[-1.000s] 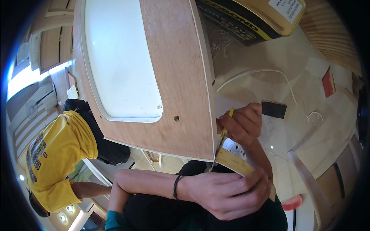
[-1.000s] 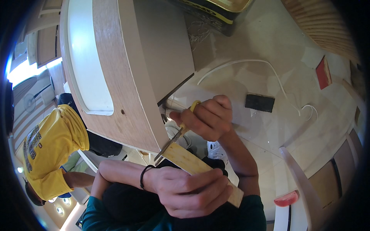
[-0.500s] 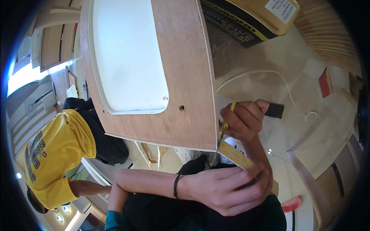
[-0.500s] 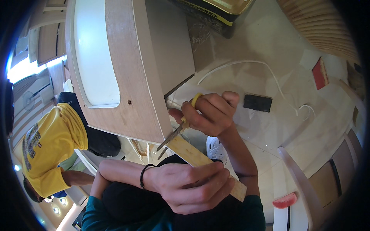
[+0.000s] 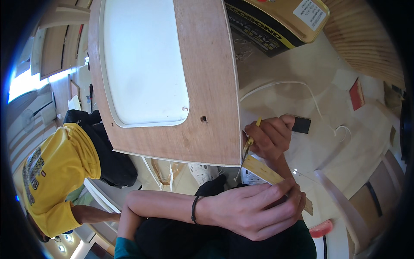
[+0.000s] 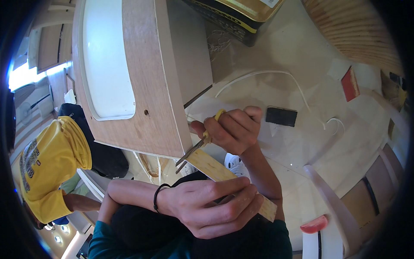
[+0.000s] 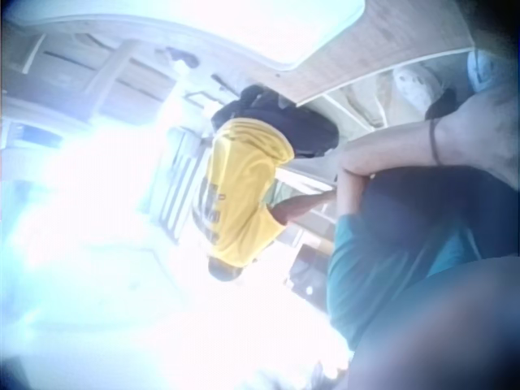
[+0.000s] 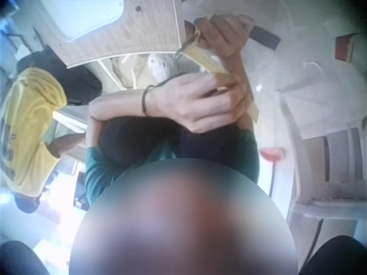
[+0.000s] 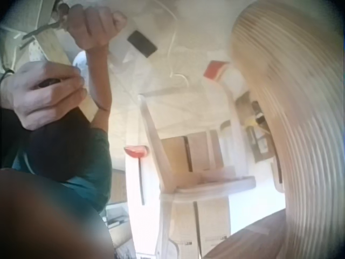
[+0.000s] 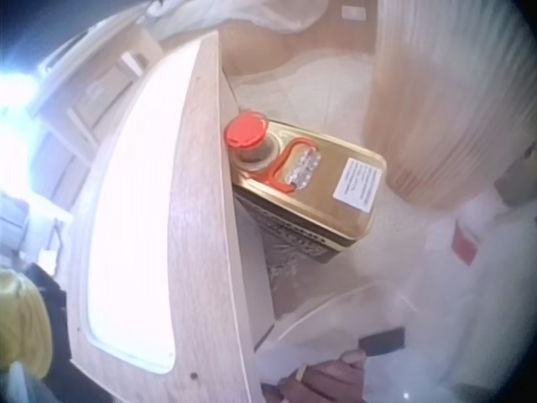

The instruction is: The person applies a thin strip of edge banding to the edge of a wooden panel. They use a hammer to tap the strip into place and scissors to trim the excess material.

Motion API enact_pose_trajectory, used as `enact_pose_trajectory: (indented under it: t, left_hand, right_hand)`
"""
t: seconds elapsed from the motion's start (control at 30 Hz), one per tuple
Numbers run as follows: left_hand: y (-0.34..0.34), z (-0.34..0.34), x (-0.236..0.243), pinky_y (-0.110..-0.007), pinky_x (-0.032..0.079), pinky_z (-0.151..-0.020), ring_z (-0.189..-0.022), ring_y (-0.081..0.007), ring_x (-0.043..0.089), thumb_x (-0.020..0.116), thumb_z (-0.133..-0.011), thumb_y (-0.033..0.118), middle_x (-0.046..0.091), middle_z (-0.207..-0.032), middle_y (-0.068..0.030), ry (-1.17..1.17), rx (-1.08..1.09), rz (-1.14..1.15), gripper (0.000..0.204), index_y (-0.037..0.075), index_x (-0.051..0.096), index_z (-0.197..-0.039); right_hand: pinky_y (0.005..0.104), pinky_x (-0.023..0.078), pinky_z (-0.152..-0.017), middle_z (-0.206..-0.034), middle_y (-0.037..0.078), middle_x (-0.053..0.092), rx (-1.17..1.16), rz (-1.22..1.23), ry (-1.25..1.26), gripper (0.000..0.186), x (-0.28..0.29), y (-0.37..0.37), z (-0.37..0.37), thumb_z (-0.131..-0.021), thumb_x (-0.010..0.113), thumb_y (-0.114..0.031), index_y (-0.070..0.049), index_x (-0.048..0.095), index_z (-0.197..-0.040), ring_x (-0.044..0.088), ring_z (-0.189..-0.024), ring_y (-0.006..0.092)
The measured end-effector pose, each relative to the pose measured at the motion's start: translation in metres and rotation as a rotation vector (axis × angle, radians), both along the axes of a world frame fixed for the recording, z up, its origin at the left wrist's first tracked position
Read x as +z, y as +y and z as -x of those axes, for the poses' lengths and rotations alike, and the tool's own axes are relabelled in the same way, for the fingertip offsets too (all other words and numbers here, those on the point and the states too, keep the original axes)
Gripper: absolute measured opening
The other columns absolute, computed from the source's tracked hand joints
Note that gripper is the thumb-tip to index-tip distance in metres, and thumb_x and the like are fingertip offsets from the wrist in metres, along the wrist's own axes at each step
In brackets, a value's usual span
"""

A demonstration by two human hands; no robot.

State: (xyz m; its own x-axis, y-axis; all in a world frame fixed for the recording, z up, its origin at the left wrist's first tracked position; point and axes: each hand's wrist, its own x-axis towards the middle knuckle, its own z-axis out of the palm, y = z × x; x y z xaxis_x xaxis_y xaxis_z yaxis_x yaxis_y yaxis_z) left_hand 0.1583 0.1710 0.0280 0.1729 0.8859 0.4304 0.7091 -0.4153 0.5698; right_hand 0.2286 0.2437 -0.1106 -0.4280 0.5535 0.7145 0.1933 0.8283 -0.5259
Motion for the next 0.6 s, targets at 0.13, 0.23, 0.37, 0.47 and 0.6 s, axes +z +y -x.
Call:
enact_pose_trajectory:
  t: [0.13, 0.23, 0.37, 0.47, 0.6]
  left_hand:
    - [0.001, -0.002, 0.000, -0.025, 0.052, -0.074, -0.093, -0.0245, 0.063, 0.064, -0.075, 0.011, 0.061, -0.099, -0.0099, 0.023, 0.019, -0.019, 0.024, -0.001, 0.067, -0.096]
    - [0.000, -0.005, 0.003, -0.026, 0.052, -0.074, -0.096, -0.0262, 0.062, 0.062, -0.078, 0.012, 0.060, -0.100, -0.0112, -0.003, 0.025, -0.047, 0.025, -0.003, 0.064, -0.098]
    - [-0.012, -0.011, 0.010, -0.026, 0.050, -0.073, -0.095, -0.0241, 0.063, 0.061, -0.080, 0.011, 0.061, -0.101, -0.0103, -0.040, -0.025, -0.031, 0.024, -0.002, 0.064, -0.099]
    - [-0.035, -0.022, 0.007, -0.030, 0.048, -0.078, -0.095, -0.0216, 0.064, 0.060, -0.078, 0.012, 0.063, -0.103, -0.0090, -0.027, -0.104, -0.105, 0.026, 0.001, 0.063, -0.102]
    - [-0.068, -0.017, -0.038, -0.033, 0.045, -0.085, -0.102, -0.0180, 0.064, 0.061, -0.079, 0.012, 0.065, -0.103, -0.0062, 0.061, -0.231, 0.108, 0.027, 0.007, 0.063, -0.105]
  right_hand:
    - [0.0299, 0.031, -0.061, -0.058, -0.006, 0.050, 0.006, 0.026, 0.016, 0.024, 0.001, 0.000, 0.001, -0.069, 0.082, -0.017, -0.016, 0.063, -0.083, 0.048, -0.053, 0.0116]
    - [0.0294, 0.032, -0.060, -0.058, -0.007, 0.049, 0.069, 0.051, 0.048, 0.028, -0.001, -0.001, 0.002, -0.070, 0.086, -0.020, -0.017, 0.062, -0.083, 0.048, -0.053, 0.0110]
    - [0.0280, 0.036, -0.063, -0.058, -0.006, 0.054, 0.108, 0.183, -0.003, 0.026, -0.016, -0.003, -0.002, -0.070, 0.085, -0.018, -0.014, 0.062, -0.083, 0.055, -0.059, 0.0124]
    - [0.0281, 0.042, -0.071, -0.066, -0.001, 0.061, -0.014, 0.451, 0.117, 0.032, -0.038, -0.007, -0.024, -0.075, 0.082, -0.014, -0.009, 0.060, -0.097, 0.060, -0.068, 0.0132]
    - [0.0291, 0.045, -0.079, -0.079, 0.005, 0.066, -0.229, 0.890, 0.213, 0.044, -0.066, -0.030, -0.066, -0.081, 0.079, -0.010, -0.005, 0.048, -0.111, 0.062, -0.076, 0.0138]
